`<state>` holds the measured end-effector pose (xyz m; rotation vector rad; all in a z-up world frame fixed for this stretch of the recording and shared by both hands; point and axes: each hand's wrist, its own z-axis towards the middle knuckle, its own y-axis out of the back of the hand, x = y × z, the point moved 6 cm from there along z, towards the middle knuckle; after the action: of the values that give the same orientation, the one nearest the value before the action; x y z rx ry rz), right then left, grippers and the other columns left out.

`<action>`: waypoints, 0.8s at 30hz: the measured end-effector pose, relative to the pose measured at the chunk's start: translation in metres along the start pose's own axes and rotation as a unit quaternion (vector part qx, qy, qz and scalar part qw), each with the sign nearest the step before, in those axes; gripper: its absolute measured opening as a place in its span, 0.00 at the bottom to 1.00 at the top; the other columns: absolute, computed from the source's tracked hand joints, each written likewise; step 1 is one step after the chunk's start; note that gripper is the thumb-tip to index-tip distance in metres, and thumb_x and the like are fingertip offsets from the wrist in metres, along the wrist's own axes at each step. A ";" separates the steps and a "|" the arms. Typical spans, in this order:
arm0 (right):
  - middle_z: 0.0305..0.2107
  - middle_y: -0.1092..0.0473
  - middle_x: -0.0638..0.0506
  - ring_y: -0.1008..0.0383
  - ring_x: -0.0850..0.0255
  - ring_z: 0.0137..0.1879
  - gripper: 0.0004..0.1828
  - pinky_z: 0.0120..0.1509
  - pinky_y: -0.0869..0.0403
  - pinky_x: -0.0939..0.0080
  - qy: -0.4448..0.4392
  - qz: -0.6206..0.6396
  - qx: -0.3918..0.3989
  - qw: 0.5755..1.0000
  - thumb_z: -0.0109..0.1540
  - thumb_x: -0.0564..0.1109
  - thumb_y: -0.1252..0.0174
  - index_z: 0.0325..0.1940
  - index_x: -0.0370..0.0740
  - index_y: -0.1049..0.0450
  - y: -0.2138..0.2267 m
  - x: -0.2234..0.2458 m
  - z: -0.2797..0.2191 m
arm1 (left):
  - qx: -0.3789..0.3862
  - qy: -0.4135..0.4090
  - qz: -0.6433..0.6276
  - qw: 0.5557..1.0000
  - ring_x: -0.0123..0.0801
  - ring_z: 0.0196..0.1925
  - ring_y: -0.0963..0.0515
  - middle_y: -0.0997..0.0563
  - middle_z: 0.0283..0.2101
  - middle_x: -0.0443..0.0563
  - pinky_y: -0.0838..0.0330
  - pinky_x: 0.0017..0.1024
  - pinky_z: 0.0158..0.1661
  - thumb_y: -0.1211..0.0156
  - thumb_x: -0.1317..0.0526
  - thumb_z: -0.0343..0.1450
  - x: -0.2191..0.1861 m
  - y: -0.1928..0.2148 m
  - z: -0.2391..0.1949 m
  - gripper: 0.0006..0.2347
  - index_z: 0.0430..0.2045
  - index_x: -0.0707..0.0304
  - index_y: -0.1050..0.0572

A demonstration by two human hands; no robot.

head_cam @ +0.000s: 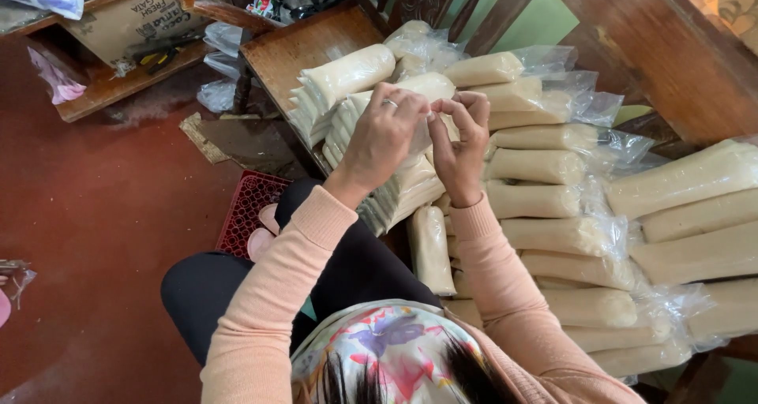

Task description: Manually sealing plastic bags filled with a white substance by twisting and tying the tops.

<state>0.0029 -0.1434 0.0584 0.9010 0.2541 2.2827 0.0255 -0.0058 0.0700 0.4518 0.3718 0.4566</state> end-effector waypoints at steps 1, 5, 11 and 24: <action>0.40 0.39 0.50 0.34 0.55 0.49 0.03 0.61 0.35 0.54 -0.047 0.052 -0.009 0.998 0.65 0.35 0.40 0.42 0.39 0.24 -0.003 -0.005 -0.003 | 0.002 0.040 -0.073 0.997 0.40 0.42 0.24 0.26 0.32 0.44 0.27 0.32 0.50 0.48 0.65 0.77 0.007 -0.002 -0.005 0.02 0.36 0.59 0.27; 0.39 0.40 0.48 0.35 0.57 0.48 0.01 0.62 0.35 0.53 -0.099 0.120 -0.016 0.988 0.64 0.35 0.40 0.40 0.36 0.24 -0.009 -0.005 -0.002 | 0.029 0.192 -0.224 0.955 0.43 0.40 0.23 0.23 0.32 0.50 0.28 0.35 0.48 0.43 0.63 0.77 0.025 0.004 -0.010 0.02 0.40 0.57 0.26; 0.37 0.39 0.48 0.35 0.59 0.47 0.02 0.62 0.34 0.52 -0.149 0.161 0.040 0.975 0.64 0.36 0.40 0.38 0.34 0.23 -0.012 -0.012 0.005 | 0.123 0.115 -0.158 0.973 0.34 0.38 0.21 0.22 0.29 0.39 0.30 0.31 0.52 0.29 0.67 0.64 0.025 0.003 0.009 0.15 0.41 0.49 0.25; 0.38 0.40 0.49 0.36 0.63 0.49 0.04 0.57 0.32 0.58 -0.182 0.201 0.047 0.961 0.63 0.38 0.39 0.38 0.32 0.23 -0.015 -0.012 0.008 | 0.021 0.106 -0.147 0.983 0.38 0.39 0.24 0.24 0.31 0.45 0.24 0.33 0.44 0.35 0.68 0.65 0.021 0.003 -0.005 0.09 0.34 0.51 0.24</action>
<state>0.0228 -0.1402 0.0518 1.5155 0.0150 2.4162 0.0403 0.0086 0.0623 0.3826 0.6447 0.2088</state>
